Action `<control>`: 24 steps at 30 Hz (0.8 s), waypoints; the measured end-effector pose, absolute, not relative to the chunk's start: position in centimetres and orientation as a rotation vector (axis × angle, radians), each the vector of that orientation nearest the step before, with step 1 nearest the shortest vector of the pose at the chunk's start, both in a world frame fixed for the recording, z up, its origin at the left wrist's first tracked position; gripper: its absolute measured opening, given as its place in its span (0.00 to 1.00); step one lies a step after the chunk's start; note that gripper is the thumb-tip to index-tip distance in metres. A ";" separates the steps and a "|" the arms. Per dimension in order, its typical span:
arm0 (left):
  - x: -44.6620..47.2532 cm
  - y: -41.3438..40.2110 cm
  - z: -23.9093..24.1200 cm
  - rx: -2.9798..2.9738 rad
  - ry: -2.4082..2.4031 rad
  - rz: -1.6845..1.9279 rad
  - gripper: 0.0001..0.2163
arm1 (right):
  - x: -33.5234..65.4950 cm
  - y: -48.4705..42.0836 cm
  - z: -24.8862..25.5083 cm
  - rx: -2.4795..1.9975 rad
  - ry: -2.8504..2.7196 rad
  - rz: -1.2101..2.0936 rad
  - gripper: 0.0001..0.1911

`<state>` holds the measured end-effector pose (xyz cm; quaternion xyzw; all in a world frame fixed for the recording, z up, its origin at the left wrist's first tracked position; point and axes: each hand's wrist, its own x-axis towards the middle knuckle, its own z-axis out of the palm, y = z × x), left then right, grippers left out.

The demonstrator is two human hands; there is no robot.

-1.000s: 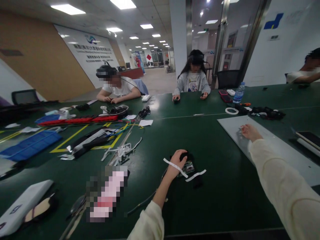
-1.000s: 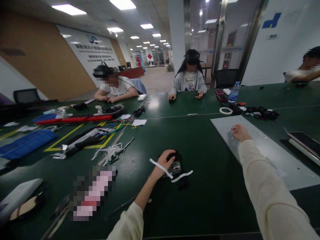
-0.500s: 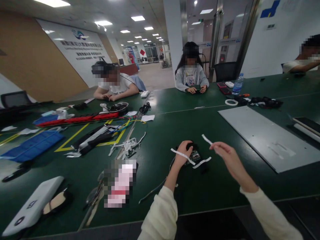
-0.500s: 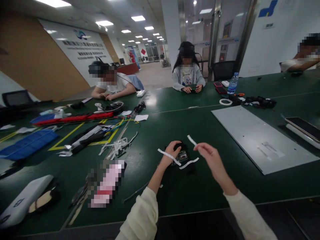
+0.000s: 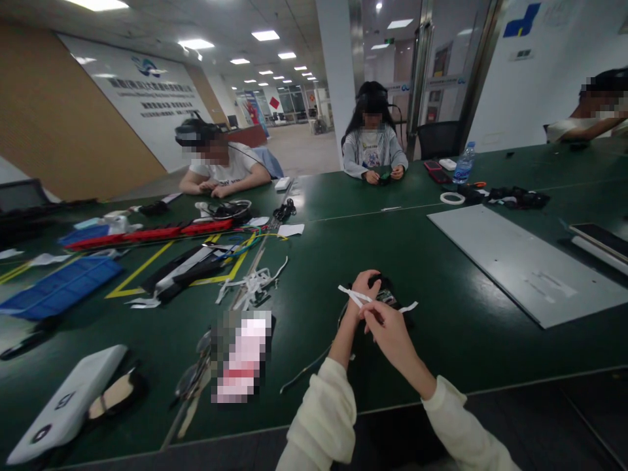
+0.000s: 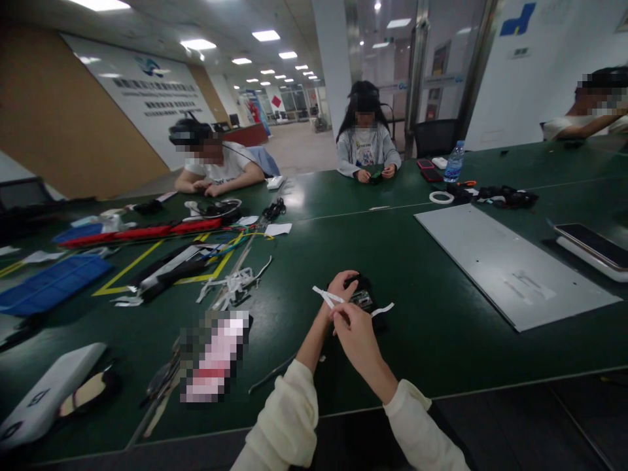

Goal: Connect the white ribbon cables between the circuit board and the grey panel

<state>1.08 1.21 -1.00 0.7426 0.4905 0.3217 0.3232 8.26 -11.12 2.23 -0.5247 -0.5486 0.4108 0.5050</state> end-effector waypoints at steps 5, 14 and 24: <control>1.2 1.4 -1.3 1.954 1.285 0.838 0.11 | 7.8 -10.8 1.7 -1.250 -1.237 1.103 0.13; 1.0 1.2 -0.8 1.918 1.242 0.875 0.10 | 8.1 -11.3 1.4 -1.087 -1.041 1.585 0.19; 1.1 1.1 0.1 1.796 1.179 0.903 0.09 | 9.2 -11.8 2.2 -0.937 -0.934 1.803 0.28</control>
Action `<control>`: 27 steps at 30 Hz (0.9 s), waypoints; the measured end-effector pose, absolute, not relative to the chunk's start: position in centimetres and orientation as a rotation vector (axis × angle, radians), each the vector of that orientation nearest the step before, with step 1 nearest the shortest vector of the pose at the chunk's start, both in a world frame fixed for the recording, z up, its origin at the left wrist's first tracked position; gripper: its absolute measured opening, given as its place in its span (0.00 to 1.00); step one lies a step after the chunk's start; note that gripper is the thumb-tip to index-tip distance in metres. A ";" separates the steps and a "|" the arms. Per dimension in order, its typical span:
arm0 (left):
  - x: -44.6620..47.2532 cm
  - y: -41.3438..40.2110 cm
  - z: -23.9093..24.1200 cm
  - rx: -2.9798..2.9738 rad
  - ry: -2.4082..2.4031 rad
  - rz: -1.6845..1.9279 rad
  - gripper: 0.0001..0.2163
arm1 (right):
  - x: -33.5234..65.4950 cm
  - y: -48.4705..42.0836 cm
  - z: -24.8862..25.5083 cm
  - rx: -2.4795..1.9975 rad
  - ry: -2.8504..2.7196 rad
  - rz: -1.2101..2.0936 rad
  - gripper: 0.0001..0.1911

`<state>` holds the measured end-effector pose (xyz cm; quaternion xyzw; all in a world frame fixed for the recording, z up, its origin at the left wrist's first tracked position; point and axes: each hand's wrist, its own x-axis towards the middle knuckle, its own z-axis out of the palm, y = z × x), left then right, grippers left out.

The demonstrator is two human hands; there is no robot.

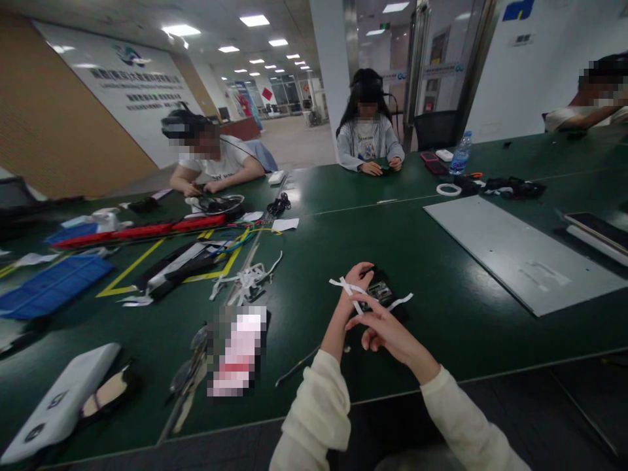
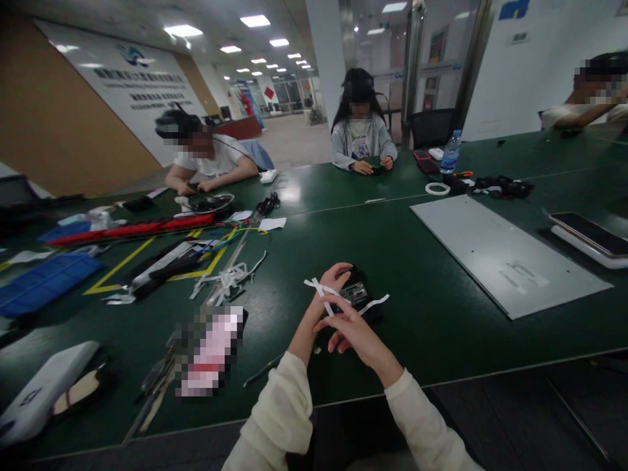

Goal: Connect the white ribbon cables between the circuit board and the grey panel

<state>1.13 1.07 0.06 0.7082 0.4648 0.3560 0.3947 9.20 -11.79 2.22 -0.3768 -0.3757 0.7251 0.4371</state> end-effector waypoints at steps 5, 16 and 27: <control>1.3 0.9 -0.1 1.789 1.160 0.923 0.09 | 9.1 -11.7 1.9 -0.932 -0.970 1.767 0.26; 1.3 1.3 -0.3 1.734 1.193 0.885 0.09 | 8.1 -10.9 0.6 -1.034 -1.105 1.619 0.26; 1.4 1.6 -0.4 1.718 1.203 0.890 0.07 | 7.5 -10.2 -0.7 -1.001 -1.093 1.471 0.23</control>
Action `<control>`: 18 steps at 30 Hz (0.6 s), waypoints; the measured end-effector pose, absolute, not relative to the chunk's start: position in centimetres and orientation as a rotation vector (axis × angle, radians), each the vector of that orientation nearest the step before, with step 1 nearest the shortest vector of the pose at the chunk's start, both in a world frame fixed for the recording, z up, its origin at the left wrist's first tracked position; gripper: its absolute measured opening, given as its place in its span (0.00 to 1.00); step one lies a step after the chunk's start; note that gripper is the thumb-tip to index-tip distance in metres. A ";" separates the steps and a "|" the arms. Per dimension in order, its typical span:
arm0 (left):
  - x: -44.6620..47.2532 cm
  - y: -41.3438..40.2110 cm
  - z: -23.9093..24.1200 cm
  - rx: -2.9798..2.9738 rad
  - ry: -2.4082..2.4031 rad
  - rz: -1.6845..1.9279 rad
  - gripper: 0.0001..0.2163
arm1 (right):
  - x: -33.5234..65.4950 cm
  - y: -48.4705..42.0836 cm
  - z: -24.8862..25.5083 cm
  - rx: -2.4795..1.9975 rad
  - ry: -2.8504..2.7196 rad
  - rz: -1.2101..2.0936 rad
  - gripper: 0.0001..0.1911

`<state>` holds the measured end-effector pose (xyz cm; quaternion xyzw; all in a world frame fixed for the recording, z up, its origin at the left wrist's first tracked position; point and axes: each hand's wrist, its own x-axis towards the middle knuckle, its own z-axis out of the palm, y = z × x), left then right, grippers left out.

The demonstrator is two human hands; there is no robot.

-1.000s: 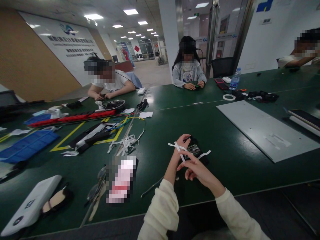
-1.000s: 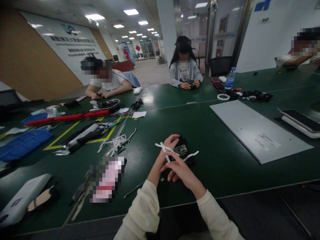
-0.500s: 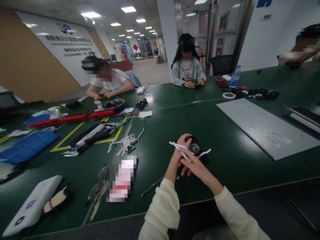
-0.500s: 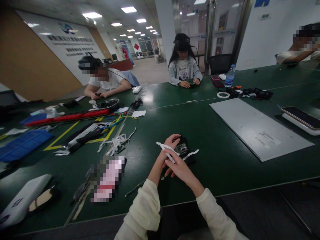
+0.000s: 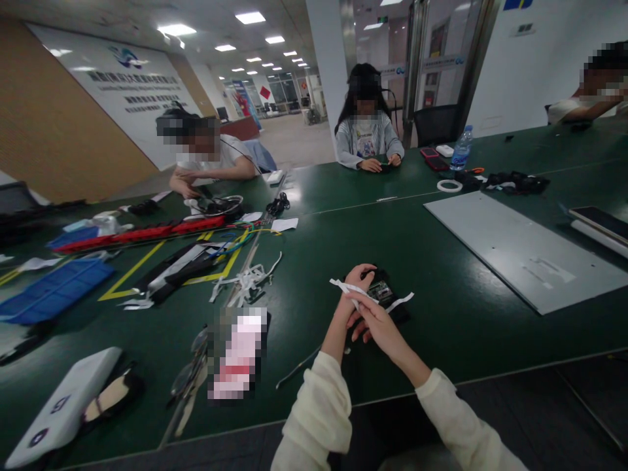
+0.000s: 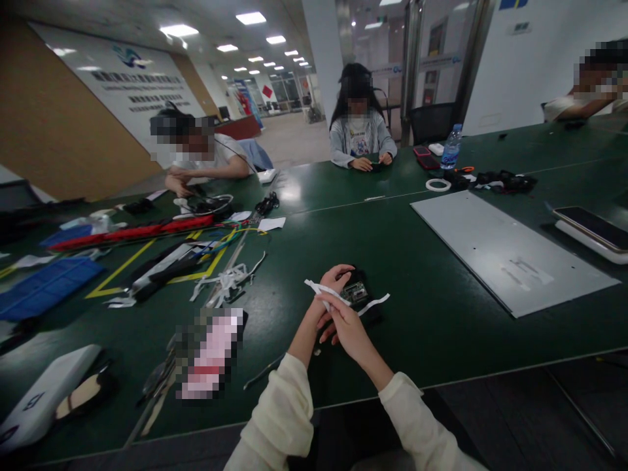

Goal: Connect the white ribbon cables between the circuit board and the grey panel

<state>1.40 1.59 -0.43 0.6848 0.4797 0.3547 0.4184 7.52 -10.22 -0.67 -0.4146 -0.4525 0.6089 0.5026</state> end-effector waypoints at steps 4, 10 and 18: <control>1.5 1.5 -0.4 1.718 1.248 0.864 0.06 | 7.4 -10.3 -0.6 -1.092 -1.278 1.284 0.21; 1.4 1.8 -0.6 1.710 1.245 0.847 0.07 | 7.8 -11.0 0.6 -1.343 -1.732 0.800 0.24; 0.9 2.2 -1.5 1.652 1.123 0.909 0.08 | 8.3 -11.9 2.0 -1.558 -2.056 0.545 0.28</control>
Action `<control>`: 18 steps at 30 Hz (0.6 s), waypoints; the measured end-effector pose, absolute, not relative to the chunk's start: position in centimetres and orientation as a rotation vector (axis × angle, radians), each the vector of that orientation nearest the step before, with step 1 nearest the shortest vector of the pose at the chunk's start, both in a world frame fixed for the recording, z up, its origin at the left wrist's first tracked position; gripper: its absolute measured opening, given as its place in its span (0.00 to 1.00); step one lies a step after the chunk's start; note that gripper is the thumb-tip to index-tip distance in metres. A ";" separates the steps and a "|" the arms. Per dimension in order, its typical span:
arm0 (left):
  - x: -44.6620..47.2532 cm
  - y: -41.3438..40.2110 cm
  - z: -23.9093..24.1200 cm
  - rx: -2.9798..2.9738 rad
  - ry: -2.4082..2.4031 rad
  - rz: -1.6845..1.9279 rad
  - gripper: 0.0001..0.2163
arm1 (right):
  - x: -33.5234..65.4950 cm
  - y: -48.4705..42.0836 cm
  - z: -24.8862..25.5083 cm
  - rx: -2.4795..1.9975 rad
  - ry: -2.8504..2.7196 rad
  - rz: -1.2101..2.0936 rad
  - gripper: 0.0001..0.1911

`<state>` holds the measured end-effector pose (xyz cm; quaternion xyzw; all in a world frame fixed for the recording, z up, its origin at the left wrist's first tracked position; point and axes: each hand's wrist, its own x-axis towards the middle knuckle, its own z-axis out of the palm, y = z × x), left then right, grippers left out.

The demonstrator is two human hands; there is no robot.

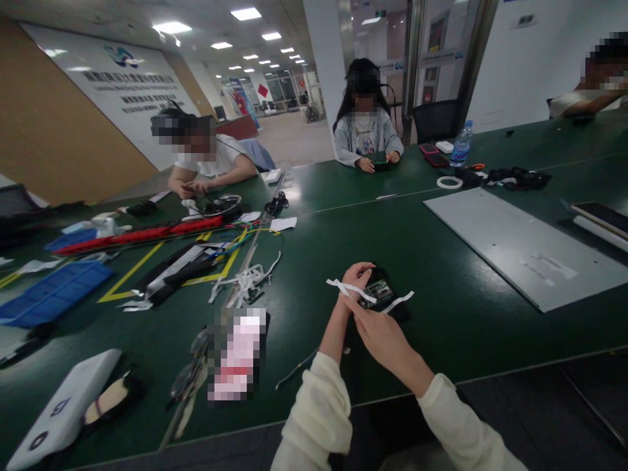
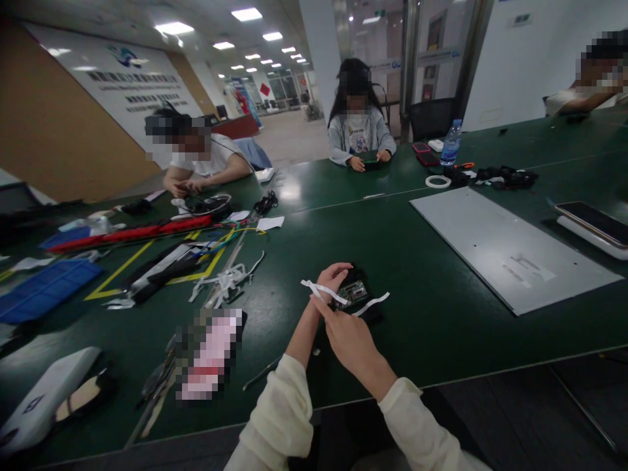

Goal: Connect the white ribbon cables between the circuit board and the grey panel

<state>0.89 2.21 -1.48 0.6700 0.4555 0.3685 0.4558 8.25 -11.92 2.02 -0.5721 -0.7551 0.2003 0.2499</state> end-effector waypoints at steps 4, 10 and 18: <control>0.8 2.4 -1.8 1.661 1.126 0.917 0.08 | 9.1 -12.9 2.8 -1.433 -1.898 0.669 0.26; 0.7 2.4 -2.0 1.623 1.086 0.931 0.09 | 14.2 -13.5 2.5 -1.516 -1.655 0.738 0.28; 0.8 2.5 -2.5 1.609 1.086 0.943 0.09 | 21.3 -9.0 -0.4 -1.612 -1.734 0.593 0.15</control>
